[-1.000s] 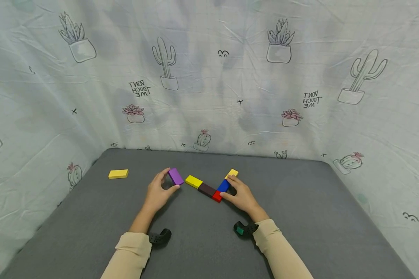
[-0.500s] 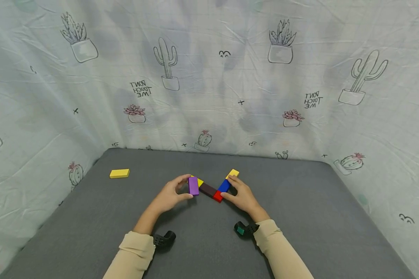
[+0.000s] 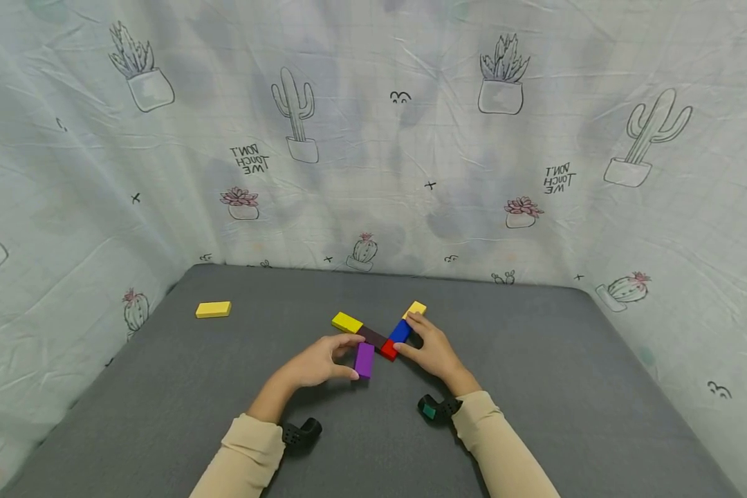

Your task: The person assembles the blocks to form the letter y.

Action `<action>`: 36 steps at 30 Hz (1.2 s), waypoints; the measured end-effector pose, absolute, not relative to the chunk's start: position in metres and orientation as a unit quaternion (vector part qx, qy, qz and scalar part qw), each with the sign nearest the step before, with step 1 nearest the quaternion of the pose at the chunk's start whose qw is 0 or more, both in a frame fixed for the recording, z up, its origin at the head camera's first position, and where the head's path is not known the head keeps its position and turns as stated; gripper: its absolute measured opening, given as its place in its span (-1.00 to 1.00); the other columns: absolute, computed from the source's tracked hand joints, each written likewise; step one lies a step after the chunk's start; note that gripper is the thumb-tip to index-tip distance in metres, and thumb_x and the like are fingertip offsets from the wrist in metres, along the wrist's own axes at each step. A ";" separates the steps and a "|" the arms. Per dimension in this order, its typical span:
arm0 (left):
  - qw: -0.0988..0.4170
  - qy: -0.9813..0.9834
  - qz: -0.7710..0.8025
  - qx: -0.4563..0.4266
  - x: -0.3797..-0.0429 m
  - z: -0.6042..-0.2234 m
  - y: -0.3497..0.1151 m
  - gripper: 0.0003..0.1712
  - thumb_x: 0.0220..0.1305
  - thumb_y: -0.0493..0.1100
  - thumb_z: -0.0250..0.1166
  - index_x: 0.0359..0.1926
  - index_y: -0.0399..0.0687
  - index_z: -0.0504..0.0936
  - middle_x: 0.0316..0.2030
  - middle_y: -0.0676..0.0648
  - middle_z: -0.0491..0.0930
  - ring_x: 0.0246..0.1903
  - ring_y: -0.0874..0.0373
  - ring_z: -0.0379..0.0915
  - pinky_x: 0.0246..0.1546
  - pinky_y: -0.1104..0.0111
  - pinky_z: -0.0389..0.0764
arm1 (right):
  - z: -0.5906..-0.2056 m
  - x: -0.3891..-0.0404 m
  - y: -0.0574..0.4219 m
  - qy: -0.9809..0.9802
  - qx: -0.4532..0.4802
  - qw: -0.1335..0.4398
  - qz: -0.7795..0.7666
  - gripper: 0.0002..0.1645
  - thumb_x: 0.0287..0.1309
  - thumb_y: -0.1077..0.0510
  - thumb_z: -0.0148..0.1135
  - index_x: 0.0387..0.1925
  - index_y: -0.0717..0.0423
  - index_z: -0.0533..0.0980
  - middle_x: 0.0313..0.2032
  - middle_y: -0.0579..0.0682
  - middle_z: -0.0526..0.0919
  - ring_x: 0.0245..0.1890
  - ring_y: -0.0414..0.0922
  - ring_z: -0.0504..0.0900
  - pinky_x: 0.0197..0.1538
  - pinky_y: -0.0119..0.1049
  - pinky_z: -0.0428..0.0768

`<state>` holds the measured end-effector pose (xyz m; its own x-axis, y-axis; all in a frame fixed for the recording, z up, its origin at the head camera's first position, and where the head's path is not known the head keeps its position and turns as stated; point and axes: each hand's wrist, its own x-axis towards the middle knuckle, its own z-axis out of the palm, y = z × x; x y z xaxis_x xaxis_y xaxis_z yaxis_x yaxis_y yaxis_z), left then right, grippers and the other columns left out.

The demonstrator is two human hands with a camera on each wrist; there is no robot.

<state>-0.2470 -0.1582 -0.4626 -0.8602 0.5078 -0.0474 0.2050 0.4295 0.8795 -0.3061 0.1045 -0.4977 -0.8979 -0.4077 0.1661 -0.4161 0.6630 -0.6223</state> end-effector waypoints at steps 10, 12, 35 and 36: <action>0.152 0.868 0.414 0.229 -0.245 -0.467 -0.151 -0.22 0.13 -0.15 0.39 0.33 -0.26 0.30 0.32 -0.25 0.30 0.31 -0.11 0.24 0.30 0.06 0.28 | -0.499 -0.308 0.101 -0.910 0.228 0.013 0.346 -0.12 0.13 -0.15 0.28 0.35 0.22 0.26 0.40 0.17 0.18 0.41 0.12 0.14 0.35 0.11 0.24; 0.153 0.872 0.402 0.234 -0.245 -0.466 -0.151 -0.22 0.15 -0.15 0.37 0.35 -0.25 0.28 0.33 -0.24 0.29 0.32 -0.10 0.22 0.30 0.05 0.28 | -0.499 -0.308 0.100 -0.911 0.226 0.010 0.346 -0.12 0.13 -0.15 0.28 0.35 0.21 0.26 0.41 0.16 0.17 0.41 0.12 0.14 0.35 0.10 0.23; 0.150 0.904 0.323 0.236 -0.243 -0.466 -0.144 -0.32 0.28 -0.18 0.25 0.38 -0.14 0.25 0.34 -0.20 0.26 0.34 -0.07 0.18 0.31 0.03 0.27 | -0.496 -0.305 0.100 -0.915 0.222 0.009 0.336 -0.14 0.15 -0.14 0.27 0.35 0.19 0.25 0.41 0.18 0.16 0.42 0.13 0.12 0.35 0.13 0.22; 0.149 0.904 0.324 0.234 -0.243 -0.466 -0.143 -0.32 0.28 -0.19 0.25 0.38 -0.13 0.26 0.34 -0.21 0.27 0.34 -0.08 0.18 0.30 0.03 0.27 | -0.496 -0.305 0.100 -0.915 0.222 0.009 0.336 -0.14 0.15 -0.14 0.27 0.36 0.19 0.25 0.41 0.17 0.16 0.42 0.13 0.12 0.35 0.13 0.22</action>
<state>-0.2429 -0.1433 -0.4658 -0.8456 0.5207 -0.1179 0.3277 0.6806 0.6553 -0.3051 0.0999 -0.4963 -0.9013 -0.4002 0.1660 -0.4125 0.6753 -0.6114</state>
